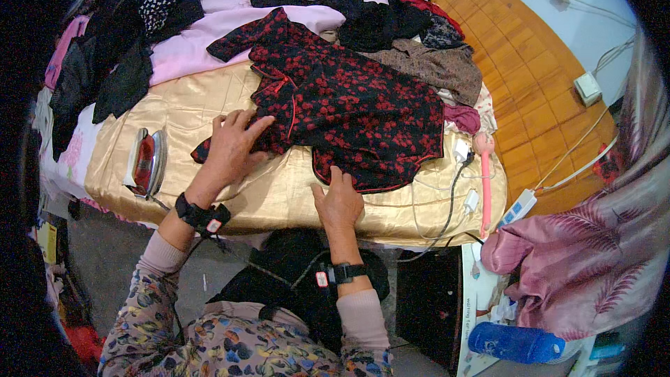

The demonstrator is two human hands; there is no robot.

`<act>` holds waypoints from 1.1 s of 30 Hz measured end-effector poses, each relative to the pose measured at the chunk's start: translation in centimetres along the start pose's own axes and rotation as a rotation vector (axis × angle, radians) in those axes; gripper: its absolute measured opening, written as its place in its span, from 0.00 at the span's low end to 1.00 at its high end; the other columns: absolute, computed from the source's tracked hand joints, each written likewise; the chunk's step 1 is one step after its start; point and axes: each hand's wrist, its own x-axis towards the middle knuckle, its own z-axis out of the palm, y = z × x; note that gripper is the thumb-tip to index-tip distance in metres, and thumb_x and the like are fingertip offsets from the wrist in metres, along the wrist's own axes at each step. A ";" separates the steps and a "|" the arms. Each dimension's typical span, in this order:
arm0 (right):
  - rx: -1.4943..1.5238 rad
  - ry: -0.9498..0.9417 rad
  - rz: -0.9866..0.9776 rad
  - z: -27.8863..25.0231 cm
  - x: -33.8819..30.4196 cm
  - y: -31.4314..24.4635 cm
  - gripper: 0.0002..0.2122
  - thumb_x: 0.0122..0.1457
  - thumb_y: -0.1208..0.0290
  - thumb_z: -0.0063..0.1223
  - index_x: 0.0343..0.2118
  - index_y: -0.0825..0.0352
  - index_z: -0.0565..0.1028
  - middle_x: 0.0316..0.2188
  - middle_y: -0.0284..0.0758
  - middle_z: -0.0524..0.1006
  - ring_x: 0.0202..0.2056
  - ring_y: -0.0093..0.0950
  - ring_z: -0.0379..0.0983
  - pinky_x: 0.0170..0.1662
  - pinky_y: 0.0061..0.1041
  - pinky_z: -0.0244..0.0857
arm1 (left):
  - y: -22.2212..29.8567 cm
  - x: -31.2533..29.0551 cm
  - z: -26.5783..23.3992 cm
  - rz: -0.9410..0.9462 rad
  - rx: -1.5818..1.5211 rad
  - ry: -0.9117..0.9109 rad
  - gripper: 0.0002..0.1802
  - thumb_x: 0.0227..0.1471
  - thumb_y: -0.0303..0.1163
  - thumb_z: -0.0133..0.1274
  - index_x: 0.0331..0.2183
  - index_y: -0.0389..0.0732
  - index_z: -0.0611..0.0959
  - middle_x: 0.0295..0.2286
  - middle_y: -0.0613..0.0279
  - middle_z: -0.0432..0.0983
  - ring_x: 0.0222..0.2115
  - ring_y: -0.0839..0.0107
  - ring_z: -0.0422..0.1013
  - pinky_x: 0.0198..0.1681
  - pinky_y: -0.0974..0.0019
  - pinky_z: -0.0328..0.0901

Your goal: The person irons a pair of black pants on a bed, then switches to a black floral top. They smooth and reposition each garment while using a handheld iron, then set the iron aside and fold the pants before continuing with the top.

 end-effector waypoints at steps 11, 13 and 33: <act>-0.003 0.125 0.022 0.1 3.8 4.3 0.10 0.61 0.70 0.52 0.43 0.53 0.80 0.33 0.39 0.80 0.34 0.45 0.79 0.35 0.45 0.73 | -3.9 4.4 1.6 -0.278 -0.309 0.006 0.18 0.53 0.35 0.63 0.47 0.50 0.82 0.36 0.51 0.80 0.39 0.48 0.78 0.42 0.50 0.71; 0.127 0.178 0.119 -2.1 5.7 6.4 0.10 0.62 0.72 0.51 0.42 0.54 0.81 0.29 0.40 0.82 0.33 0.44 0.80 0.35 0.43 0.72 | -4.8 6.9 -0.6 -0.269 -0.373 0.156 0.19 0.53 0.33 0.63 0.48 0.50 0.82 0.37 0.52 0.81 0.41 0.51 0.79 0.44 0.52 0.71; 1.412 0.016 0.804 1.1 -0.2 1.8 0.16 0.66 0.60 0.59 0.49 0.63 0.72 0.34 0.30 0.74 0.30 0.21 0.70 0.28 0.26 0.73 | 2.8 3.5 -14.9 0.286 -0.613 0.382 0.20 0.47 0.23 0.66 0.44 0.42 0.83 0.39 0.58 0.82 0.39 0.61 0.78 0.45 0.63 0.71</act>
